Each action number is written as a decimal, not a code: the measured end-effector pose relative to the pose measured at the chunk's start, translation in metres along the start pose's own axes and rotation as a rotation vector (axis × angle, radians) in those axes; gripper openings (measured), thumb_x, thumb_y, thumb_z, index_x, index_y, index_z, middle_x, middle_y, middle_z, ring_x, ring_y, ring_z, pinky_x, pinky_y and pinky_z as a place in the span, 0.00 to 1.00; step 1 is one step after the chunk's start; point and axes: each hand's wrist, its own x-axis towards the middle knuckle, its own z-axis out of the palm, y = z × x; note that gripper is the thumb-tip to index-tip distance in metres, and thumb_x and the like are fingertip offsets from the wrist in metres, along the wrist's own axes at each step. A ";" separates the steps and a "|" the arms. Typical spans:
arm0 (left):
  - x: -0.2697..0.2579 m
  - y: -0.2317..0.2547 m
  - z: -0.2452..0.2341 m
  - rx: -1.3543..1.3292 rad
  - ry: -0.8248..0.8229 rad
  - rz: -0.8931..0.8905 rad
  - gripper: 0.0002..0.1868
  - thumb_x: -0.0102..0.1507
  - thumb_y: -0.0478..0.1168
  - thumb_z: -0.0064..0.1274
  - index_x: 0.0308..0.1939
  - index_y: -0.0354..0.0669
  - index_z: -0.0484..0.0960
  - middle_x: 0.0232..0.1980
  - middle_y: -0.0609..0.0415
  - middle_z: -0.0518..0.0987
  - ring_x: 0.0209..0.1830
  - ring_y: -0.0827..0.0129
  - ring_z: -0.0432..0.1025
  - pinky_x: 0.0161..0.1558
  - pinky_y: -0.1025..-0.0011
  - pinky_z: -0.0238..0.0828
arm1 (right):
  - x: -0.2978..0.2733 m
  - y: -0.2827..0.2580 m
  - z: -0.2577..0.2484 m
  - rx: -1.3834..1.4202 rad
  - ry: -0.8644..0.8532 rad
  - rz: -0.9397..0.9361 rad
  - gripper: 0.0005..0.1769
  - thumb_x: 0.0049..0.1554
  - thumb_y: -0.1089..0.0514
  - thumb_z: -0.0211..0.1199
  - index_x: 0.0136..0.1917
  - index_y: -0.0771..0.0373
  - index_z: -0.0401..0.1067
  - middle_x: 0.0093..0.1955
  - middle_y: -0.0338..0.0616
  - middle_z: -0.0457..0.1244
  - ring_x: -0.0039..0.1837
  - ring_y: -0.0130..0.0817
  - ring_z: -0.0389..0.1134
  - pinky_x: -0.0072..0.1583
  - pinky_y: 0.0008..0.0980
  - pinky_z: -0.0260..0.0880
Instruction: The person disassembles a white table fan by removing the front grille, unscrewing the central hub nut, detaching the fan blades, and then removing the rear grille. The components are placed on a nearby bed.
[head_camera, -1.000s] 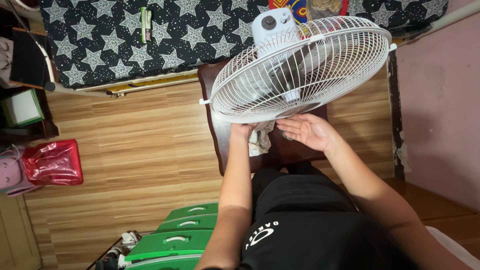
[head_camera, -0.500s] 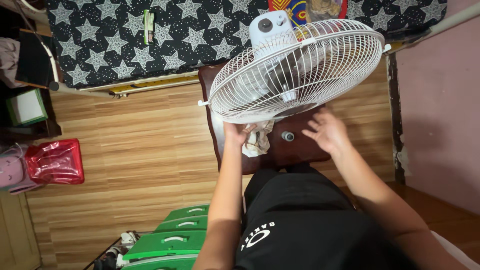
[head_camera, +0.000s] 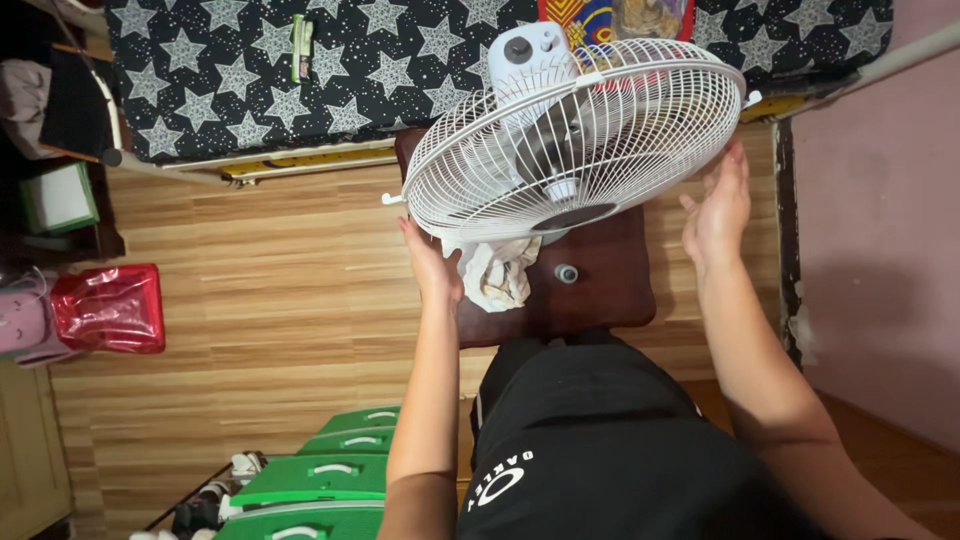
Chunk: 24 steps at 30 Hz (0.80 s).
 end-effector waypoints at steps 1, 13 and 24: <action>-0.002 0.001 0.003 -0.010 0.016 -0.008 0.50 0.62 0.77 0.28 0.80 0.55 0.49 0.85 0.55 0.49 0.84 0.54 0.40 0.69 0.28 0.35 | 0.005 0.001 0.000 0.024 -0.007 0.005 0.37 0.70 0.40 0.37 0.86 0.54 0.38 0.87 0.50 0.39 0.85 0.54 0.39 0.70 0.46 0.54; -0.014 0.006 0.024 -0.101 0.052 0.020 0.49 0.63 0.76 0.28 0.82 0.57 0.43 0.86 0.56 0.44 0.85 0.58 0.35 0.72 0.34 0.34 | 0.032 0.020 0.001 0.071 -0.120 -0.073 0.35 0.69 0.37 0.35 0.85 0.46 0.38 0.88 0.39 0.36 0.87 0.45 0.36 0.75 0.62 0.46; -0.019 0.009 0.030 -0.080 0.073 0.031 0.49 0.63 0.75 0.28 0.82 0.55 0.43 0.85 0.53 0.44 0.84 0.55 0.37 0.72 0.33 0.37 | 0.026 0.004 0.010 -0.156 -0.147 -0.065 0.43 0.66 0.26 0.26 0.86 0.46 0.30 0.88 0.47 0.35 0.86 0.53 0.37 0.76 0.64 0.49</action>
